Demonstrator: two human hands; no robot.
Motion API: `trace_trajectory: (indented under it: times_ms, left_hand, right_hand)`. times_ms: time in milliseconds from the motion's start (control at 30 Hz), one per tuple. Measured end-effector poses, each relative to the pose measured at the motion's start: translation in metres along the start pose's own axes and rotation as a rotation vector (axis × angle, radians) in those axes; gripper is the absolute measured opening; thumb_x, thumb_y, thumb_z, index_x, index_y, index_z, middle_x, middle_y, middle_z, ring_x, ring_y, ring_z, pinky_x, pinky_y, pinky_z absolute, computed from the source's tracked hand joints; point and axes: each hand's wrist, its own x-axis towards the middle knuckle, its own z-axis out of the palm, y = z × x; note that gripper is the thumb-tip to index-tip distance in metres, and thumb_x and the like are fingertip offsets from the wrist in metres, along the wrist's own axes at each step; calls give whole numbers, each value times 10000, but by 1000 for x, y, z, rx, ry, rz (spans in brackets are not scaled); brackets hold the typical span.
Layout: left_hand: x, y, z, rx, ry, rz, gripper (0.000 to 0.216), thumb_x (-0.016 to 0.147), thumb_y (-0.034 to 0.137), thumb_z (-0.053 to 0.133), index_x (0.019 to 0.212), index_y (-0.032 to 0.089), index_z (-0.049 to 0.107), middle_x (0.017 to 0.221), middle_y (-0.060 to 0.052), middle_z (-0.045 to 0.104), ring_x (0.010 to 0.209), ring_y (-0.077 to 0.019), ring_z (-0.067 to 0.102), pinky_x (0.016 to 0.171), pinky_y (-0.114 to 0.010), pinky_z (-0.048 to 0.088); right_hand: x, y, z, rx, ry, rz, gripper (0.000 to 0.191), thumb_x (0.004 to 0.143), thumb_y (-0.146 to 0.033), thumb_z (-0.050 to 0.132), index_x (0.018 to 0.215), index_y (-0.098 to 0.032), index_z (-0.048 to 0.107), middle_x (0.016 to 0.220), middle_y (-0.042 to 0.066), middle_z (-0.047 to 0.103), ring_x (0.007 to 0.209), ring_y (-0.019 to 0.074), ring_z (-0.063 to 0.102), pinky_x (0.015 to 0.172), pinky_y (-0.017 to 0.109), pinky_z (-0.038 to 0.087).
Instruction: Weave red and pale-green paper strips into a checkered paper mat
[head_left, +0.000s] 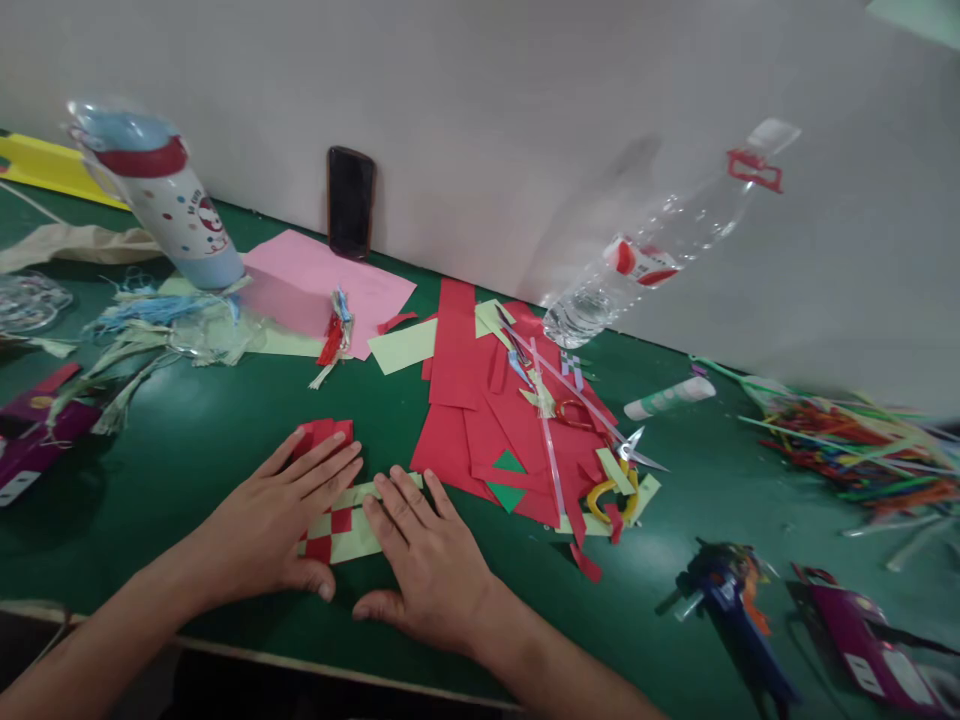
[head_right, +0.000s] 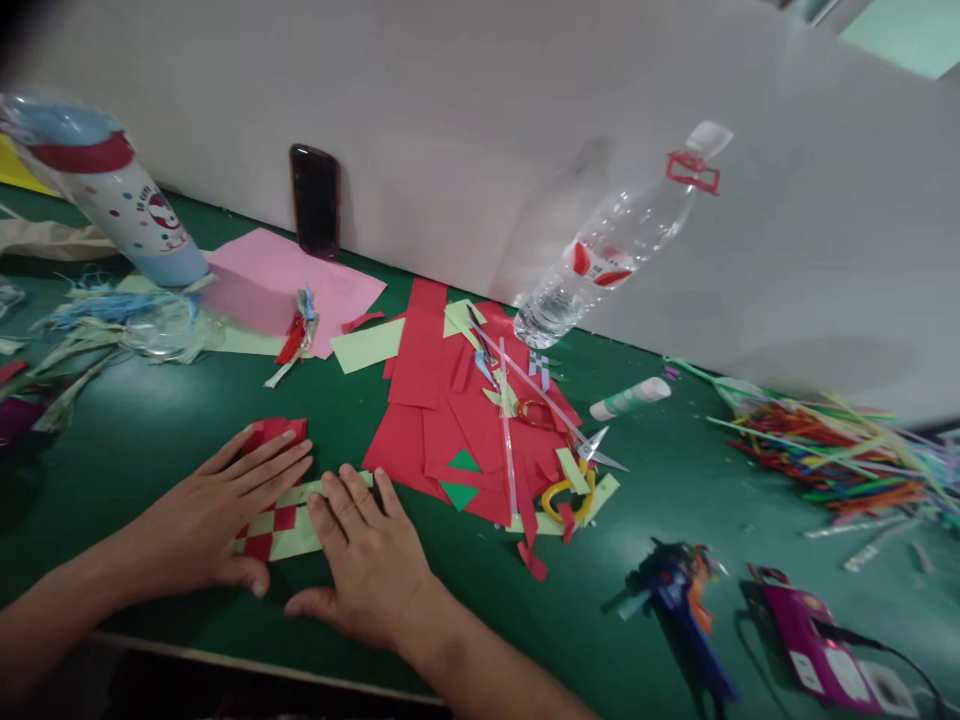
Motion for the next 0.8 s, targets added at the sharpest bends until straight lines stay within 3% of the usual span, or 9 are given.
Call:
trace_trajectory:
  times_ms: [233, 333, 467, 533, 667, 800]
  left_hand:
    - [2, 2, -3, 35, 35, -25, 1163, 684, 902, 409, 1559, 185, 140, 1573, -134, 341, 1452, -324, 304, 1200, -516, -75]
    - [-4, 3, -7, 61, 71, -64, 1188, 691, 900, 409, 1562, 146, 120, 1584, -161, 310, 1466, -355, 258, 1203, -532, -25]
    - [-22, 7, -9, 107, 133, -230, 819, 930, 580, 467, 1563, 165, 155, 1587, -132, 325, 1478, -317, 240, 1214, -498, 55]
    - [-28, 9, -7, 129, 118, -236, 736, 943, 495, 491, 1556, 210, 201, 1565, -93, 380, 1470, -297, 270, 1217, -494, 15]
    - [-27, 7, -5, 169, 66, -185, 781, 914, 608, 487, 1545, 222, 238, 1542, -87, 417, 1444, -299, 326, 1203, -511, -71]
    - [-25, 4, -10, 191, 91, -206, 775, 920, 641, 439, 1533, 203, 260, 1538, -115, 422, 1439, -306, 337, 1205, -542, -13]
  right_hand:
    - [0, 1, 3, 8, 10, 1, 797, 938, -663, 427, 1499, -102, 338, 1587, 149, 294, 1504, 299, 110, 1213, 567, 123]
    - [0, 1, 2, 10, 1, 8, 792, 943, -656, 426, 1505, -106, 328, 1590, 145, 287, 1504, 300, 116, 1211, 571, 128]
    - [0, 0, 2, 15, 1, 6, 793, 941, -651, 436, 1511, -112, 321, 1587, 144, 295, 1501, 300, 131, 1210, 570, 135]
    - [1, 1, 2, 8, 4, 2, 818, 927, -668, 447, 1510, -108, 323, 1581, 152, 305, 1500, 303, 137, 1207, 572, 148]
    - [3, 0, 1, -11, -7, 8, 806, 924, -674, 447, 1492, -108, 363, 1574, 161, 319, 1486, 323, 186, 1196, 576, 183]
    - [-1, -7, -3, -34, -12, 20, 765, 933, -666, 435, 1470, -123, 407, 1556, 166, 354, 1461, 346, 251, 1170, 584, 240]
